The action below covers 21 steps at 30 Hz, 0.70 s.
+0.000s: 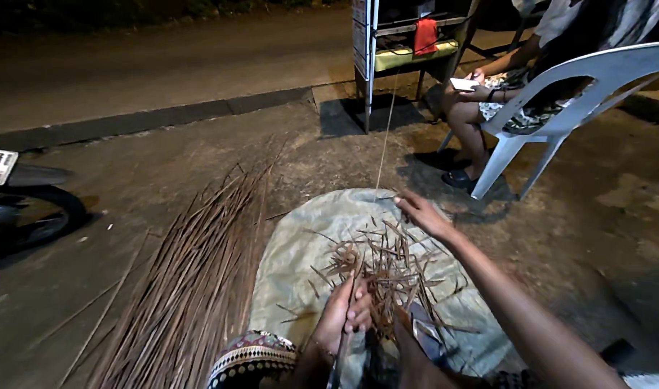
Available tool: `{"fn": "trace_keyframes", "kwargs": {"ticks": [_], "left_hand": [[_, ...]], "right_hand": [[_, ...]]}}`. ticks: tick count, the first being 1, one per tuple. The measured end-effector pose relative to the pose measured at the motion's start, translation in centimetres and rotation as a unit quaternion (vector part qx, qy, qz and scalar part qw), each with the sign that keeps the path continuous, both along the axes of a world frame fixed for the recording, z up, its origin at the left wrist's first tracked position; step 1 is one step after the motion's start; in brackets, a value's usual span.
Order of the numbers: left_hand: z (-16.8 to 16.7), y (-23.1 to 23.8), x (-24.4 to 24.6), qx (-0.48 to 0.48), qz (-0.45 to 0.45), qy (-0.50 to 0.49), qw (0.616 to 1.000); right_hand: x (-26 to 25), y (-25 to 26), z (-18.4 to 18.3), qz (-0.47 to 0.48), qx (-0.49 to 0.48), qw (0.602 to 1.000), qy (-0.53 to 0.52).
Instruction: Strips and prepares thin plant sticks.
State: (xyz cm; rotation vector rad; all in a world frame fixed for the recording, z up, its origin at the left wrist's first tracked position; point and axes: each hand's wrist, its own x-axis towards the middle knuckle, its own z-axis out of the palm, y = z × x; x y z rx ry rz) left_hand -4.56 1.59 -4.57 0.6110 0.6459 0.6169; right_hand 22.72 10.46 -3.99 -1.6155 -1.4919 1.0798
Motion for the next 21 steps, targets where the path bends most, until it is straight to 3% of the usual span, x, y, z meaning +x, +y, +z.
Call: {"fn": "trace_keyframes", "kwargs": {"ticks": [3, 6, 9, 15, 21], "left_hand": [[0.5, 0.7, -0.5, 0.008, 0.040, 0.003, 0.999], [0.3, 0.9, -1.2, -0.006, 0.032, -0.060, 0.998], [-0.3, 0.7, -1.4, -0.044, 0.009, -0.155, 0.987], [-0.6, 0.3, -1.0, -0.082, -0.013, -0.217, 0.973], [-0.7, 0.1, -0.6, -0.069, -0.041, -0.226, 0.971]], "right_hand": [[-4.3, -0.7, 0.2, 0.123, 0.015, 0.989, 0.083], [-6.9, -1.4, 0.3, 0.185, 0.020, 0.980, 0.076], [-7.3, -1.5, -0.2, 0.178, 0.046, 0.981, 0.060], [-6.5, -2.0, 0.6, 0.113, 0.076, 0.990, -0.028], [-5.1, -1.2, 0.3, 0.095, 0.093, 0.991, 0.029]]}}
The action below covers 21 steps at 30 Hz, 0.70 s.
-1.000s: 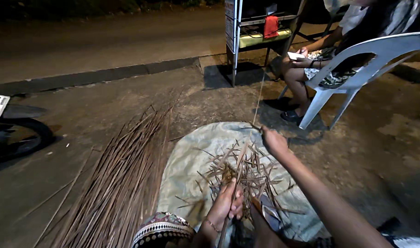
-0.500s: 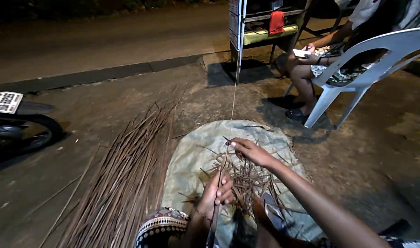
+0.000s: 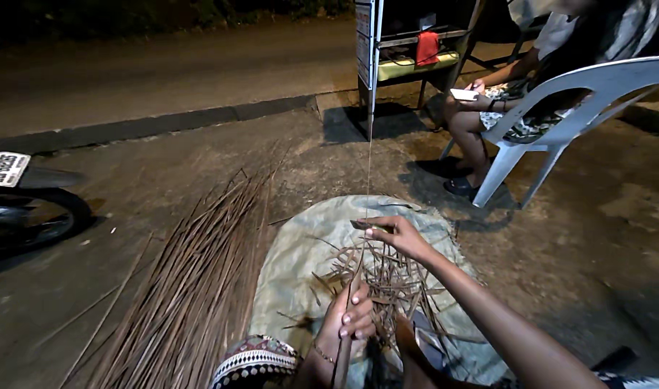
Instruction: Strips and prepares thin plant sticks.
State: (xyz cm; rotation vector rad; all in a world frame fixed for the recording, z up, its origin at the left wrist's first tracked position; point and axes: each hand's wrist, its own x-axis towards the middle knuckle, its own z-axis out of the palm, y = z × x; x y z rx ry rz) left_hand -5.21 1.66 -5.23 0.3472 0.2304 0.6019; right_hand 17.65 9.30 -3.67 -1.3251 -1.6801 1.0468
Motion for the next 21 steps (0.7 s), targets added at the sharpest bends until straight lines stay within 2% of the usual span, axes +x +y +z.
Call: {"fn": "trace_keyframes", "kwargs": {"ticks": [6, 11, 21], "left_hand": [[0.0, -0.9, 0.5, -0.008, -0.055, -0.011, 0.998], [0.1, -1.2, 1.0, -0.038, -0.071, -0.020, 0.997], [0.6, -2.1, 1.3, -0.040, -0.103, 0.012, 0.994]], "right_hand": [[3.0, 0.8, 0.3, -0.036, 0.018, 0.993, 0.110], [4.4, 0.8, 1.0, -0.056, 0.017, 0.990, 0.131], [7.6, 1.1, 1.3, -0.182, 0.014, 0.966, 0.181]]}}
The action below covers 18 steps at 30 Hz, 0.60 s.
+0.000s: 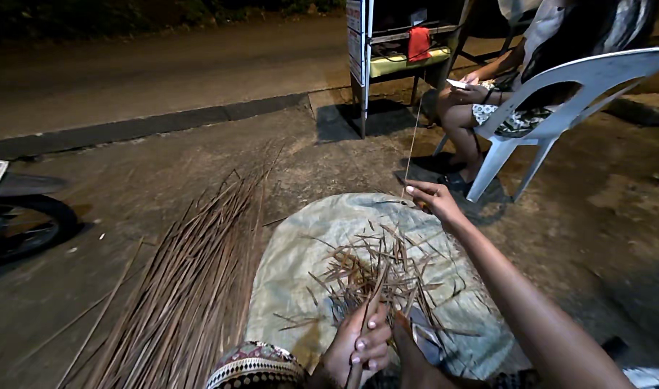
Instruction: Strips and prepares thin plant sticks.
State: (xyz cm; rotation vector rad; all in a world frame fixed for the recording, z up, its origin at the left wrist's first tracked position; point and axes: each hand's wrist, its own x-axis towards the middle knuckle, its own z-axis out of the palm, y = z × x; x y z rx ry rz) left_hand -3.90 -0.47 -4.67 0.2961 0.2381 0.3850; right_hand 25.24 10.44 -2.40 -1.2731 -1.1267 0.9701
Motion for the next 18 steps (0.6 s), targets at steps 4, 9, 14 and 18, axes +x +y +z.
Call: {"fn": "trace_keyframes", "kwargs": {"ticks": [4, 9, 14, 18], "left_hand": [[-0.2, -0.1, 0.1, 0.011, -0.004, 0.006, 1.000], [-0.1, -0.4, 0.2, 0.029, -0.003, 0.021, 0.999], [-0.2, -0.6, 0.1, 0.028, -0.025, 0.020, 0.999], [-0.3, -0.7, 0.4, 0.031, -0.032, 0.030, 0.999]], "right_hand": [[0.2, 0.1, -0.1, -0.046, 0.006, 0.999, 0.006], [0.7, 0.3, -0.4, -0.070, 0.007, 0.998, -0.003], [2.6, 0.2, -0.4, -0.105, -0.003, 0.994, 0.011], [3.3, 0.0, 0.1, -0.126, -0.006, 0.992, 0.007]]}}
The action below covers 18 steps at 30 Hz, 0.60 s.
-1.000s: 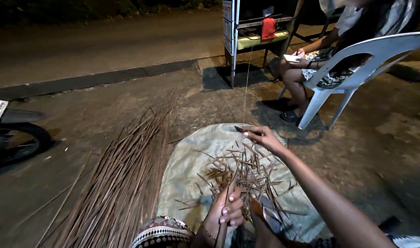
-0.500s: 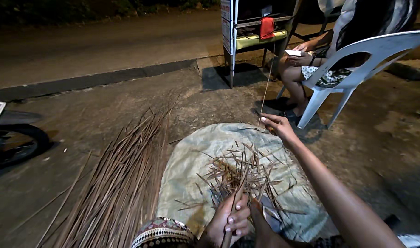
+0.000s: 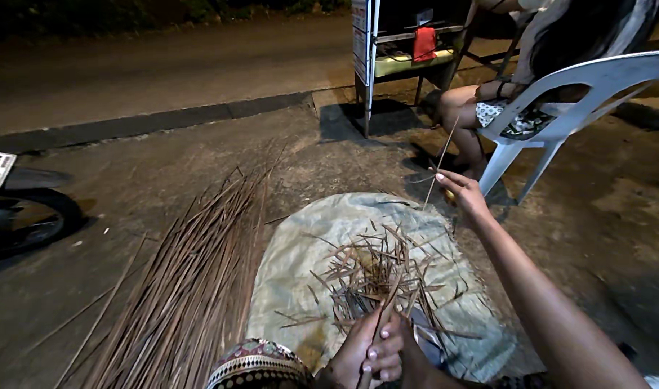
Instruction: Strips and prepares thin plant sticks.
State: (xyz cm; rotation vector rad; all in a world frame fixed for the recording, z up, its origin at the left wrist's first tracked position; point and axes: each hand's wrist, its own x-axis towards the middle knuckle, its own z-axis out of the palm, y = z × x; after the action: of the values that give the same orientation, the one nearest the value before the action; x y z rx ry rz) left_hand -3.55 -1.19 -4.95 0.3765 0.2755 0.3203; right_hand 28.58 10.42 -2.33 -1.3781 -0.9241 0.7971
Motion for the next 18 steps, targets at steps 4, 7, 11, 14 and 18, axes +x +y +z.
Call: {"fn": "trace_keyframes", "kwargs": {"ticks": [4, 7, 11, 14, 18], "left_hand": [[0.1, -0.2, 0.1, -0.011, -0.003, -0.006, 1.000], [0.1, -0.4, 0.1, -0.014, -0.006, 0.001, 1.000], [0.3, -0.6, 0.2, -0.010, -0.007, 0.009, 1.000], [0.2, -0.6, 0.3, -0.009, -0.013, 0.005, 1.000], [0.3, -0.8, 0.3, -0.006, -0.008, 0.035, 0.999]], "right_hand": [[0.9, 0.1, -0.2, -0.014, 0.008, 1.000, 0.001], [2.1, 0.1, -0.3, -0.031, 0.008, 0.999, -0.002], [2.6, -0.1, -0.2, -0.037, 0.003, 0.999, 0.002], [2.7, -0.1, -0.3, -0.044, 0.008, 0.999, -0.001], [3.5, -0.2, -0.3, -0.054, 0.013, 0.998, -0.007]]}}
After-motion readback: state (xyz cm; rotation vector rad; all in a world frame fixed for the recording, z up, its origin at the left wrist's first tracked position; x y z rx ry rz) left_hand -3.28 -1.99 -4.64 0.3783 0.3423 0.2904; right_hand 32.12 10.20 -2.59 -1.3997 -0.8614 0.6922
